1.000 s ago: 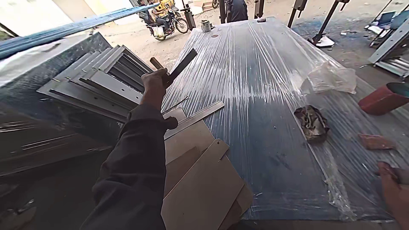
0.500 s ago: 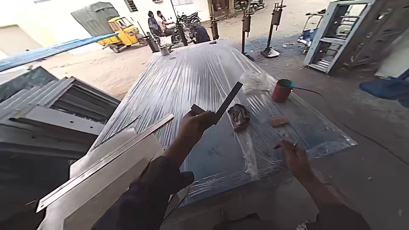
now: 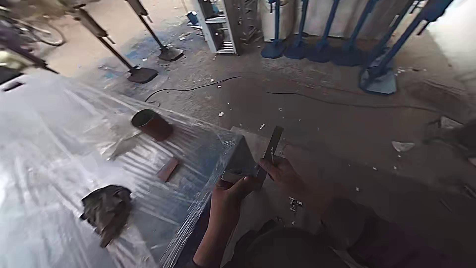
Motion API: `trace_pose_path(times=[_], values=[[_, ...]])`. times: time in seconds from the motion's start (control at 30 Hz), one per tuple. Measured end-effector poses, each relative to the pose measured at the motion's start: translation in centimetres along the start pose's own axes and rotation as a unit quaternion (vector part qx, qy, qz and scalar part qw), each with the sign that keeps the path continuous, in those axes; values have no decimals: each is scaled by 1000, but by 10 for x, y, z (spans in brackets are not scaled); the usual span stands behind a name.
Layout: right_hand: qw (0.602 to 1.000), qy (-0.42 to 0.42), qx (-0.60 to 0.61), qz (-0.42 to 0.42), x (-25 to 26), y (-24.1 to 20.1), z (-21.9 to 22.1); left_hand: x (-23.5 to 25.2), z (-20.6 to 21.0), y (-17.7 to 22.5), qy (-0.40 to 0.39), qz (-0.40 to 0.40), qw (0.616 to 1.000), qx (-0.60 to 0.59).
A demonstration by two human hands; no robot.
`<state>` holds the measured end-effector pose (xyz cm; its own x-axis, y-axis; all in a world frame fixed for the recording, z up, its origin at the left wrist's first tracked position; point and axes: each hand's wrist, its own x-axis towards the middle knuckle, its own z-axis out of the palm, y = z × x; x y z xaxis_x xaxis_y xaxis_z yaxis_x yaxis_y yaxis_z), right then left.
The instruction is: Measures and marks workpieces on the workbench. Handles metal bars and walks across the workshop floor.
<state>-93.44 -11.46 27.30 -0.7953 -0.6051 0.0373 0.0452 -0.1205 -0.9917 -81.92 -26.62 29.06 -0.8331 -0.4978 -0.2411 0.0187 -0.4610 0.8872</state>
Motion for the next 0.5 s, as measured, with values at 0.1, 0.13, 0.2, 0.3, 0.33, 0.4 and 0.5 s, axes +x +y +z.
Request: trace_pose_path(times=[0.1,0.13,0.2,0.3,0.33,0.4,0.5], values=[[992,85,-93,-10,-8,4,-55,43,27,-19,-66,-79,994,47],[984,114,-133,-7,-9,2,-71,62,35,-25,-95,-70,988,101],[965,168,-202,5,-5,-5,-102,103,53,-41,-212,27,931,297],[945,230,-233,20,21,-14,-152,159,117,-59,-382,211,726,531],[943,246,-223,31,31,-17,-168,171,146,-66,-419,250,671,558],[940,276,-196,43,50,-20,-196,194,201,-81,-470,312,581,587],[921,332,-195,51,69,-29,-245,227,277,-92,-538,309,472,626]])
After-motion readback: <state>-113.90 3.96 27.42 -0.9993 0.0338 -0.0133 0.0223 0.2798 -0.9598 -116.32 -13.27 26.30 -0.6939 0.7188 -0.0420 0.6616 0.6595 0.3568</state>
